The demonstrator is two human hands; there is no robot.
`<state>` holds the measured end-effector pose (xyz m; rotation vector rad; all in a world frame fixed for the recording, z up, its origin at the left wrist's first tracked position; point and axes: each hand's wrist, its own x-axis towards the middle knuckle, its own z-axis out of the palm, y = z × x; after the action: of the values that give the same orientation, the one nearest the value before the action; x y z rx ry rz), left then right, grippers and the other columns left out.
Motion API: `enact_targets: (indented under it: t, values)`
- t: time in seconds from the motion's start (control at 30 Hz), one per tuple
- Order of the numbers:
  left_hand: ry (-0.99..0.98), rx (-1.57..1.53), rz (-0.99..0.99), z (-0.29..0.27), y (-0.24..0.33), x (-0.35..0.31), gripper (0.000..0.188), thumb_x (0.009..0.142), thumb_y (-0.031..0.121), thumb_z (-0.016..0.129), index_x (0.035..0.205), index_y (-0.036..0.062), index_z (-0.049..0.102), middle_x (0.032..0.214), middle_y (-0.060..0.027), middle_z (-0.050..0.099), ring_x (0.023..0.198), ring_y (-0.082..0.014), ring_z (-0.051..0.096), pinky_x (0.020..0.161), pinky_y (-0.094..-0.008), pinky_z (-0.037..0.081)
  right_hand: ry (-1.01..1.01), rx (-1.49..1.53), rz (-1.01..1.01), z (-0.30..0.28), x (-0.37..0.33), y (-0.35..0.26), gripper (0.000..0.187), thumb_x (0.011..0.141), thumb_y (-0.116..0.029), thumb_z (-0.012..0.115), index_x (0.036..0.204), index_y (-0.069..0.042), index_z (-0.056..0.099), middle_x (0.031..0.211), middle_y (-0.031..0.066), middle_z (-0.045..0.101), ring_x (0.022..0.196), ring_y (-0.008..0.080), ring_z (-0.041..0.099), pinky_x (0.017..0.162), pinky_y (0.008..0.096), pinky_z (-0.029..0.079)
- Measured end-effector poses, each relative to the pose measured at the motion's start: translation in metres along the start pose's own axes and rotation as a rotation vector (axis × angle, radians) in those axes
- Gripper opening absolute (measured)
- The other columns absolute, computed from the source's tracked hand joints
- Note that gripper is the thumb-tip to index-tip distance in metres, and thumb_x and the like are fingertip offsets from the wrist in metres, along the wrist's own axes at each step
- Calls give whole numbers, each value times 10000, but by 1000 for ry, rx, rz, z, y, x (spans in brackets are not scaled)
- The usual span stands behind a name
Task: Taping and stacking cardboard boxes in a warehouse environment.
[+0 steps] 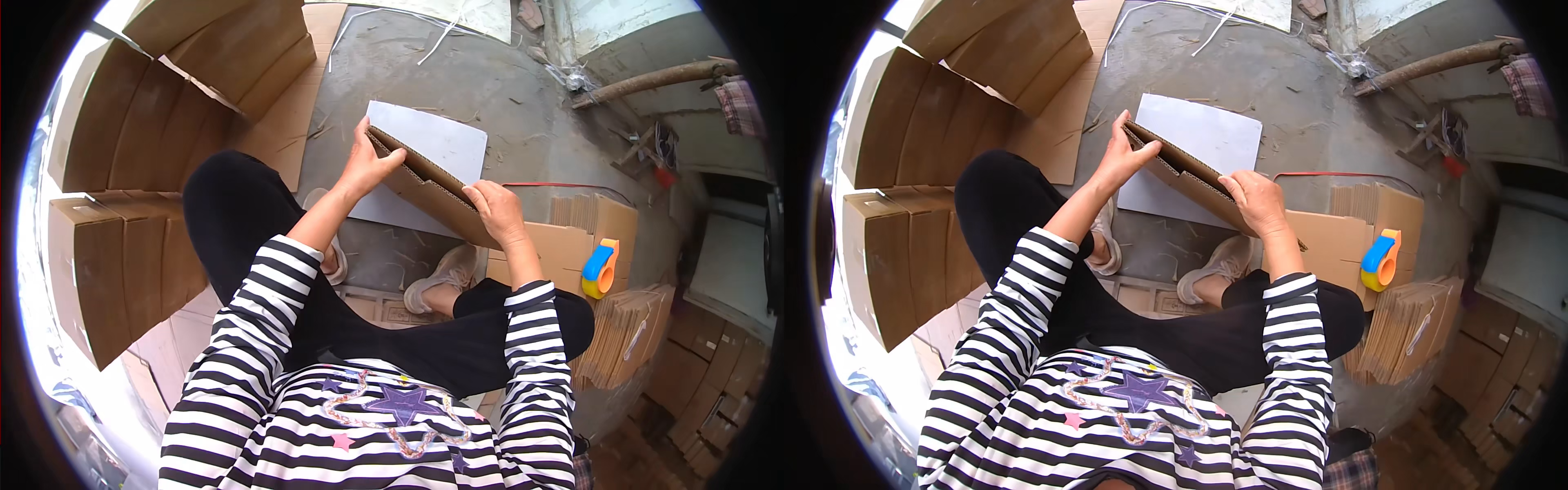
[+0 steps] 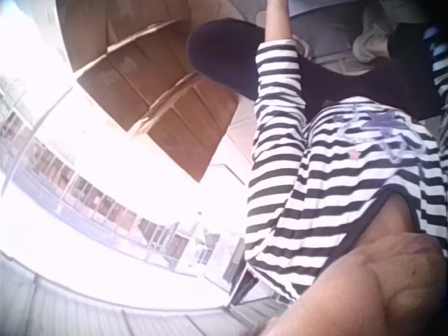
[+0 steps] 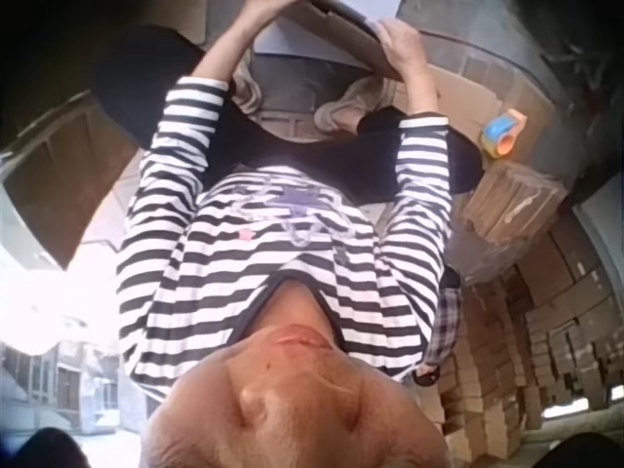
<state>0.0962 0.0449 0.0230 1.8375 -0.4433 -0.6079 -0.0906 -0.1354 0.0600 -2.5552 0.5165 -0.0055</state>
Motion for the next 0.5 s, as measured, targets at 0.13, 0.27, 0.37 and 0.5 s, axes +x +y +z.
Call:
enact_targets:
  t: [0.13, 0.27, 0.37, 0.5]
  values:
    - [6, -1, -137, -3, 16, -4, 837, 684, 122, 562, 1372, -98, 139, 1292, -294, 417, 1235, -353, 410, 1047, -350, 311, -37, -49, -74, -25, -8, 13, 252, 855, -314, 578, 853, -64, 607, 768, 111, 600, 723, 333, 571, 635, 425, 449]
    - [-47, 151, -41, -11, -1, 0, 769, 700, 101, 539, 1372, -77, 211, 1270, -272, 453, 1226, -327, 431, 1029, -356, 327, -73, -270, 134, -32, -13, 40, 241, 848, -310, 583, 862, -70, 588, 775, 111, 633, 740, 333, 602, 648, 424, 463]
    - [54, 484, 275, -3, -10, -8, 705, 733, 84, 496, 1341, -130, 211, 1238, -302, 468, 1157, -398, 478, 1001, -401, 375, 260, -118, 416, -23, -4, 48, 312, 840, -379, 587, 872, -74, 529, 758, 136, 633, 739, 360, 604, 673, 450, 458]
    - [14, 726, 105, 7, 24, -8, 550, 771, 123, 514, 1238, -111, 342, 1130, -286, 534, 1019, -413, 561, 892, -434, 463, 518, 90, 580, 3, 12, 58, 348, 778, -359, 649, 771, -66, 461, 674, 124, 583, 675, 346, 579, 648, 429, 452]
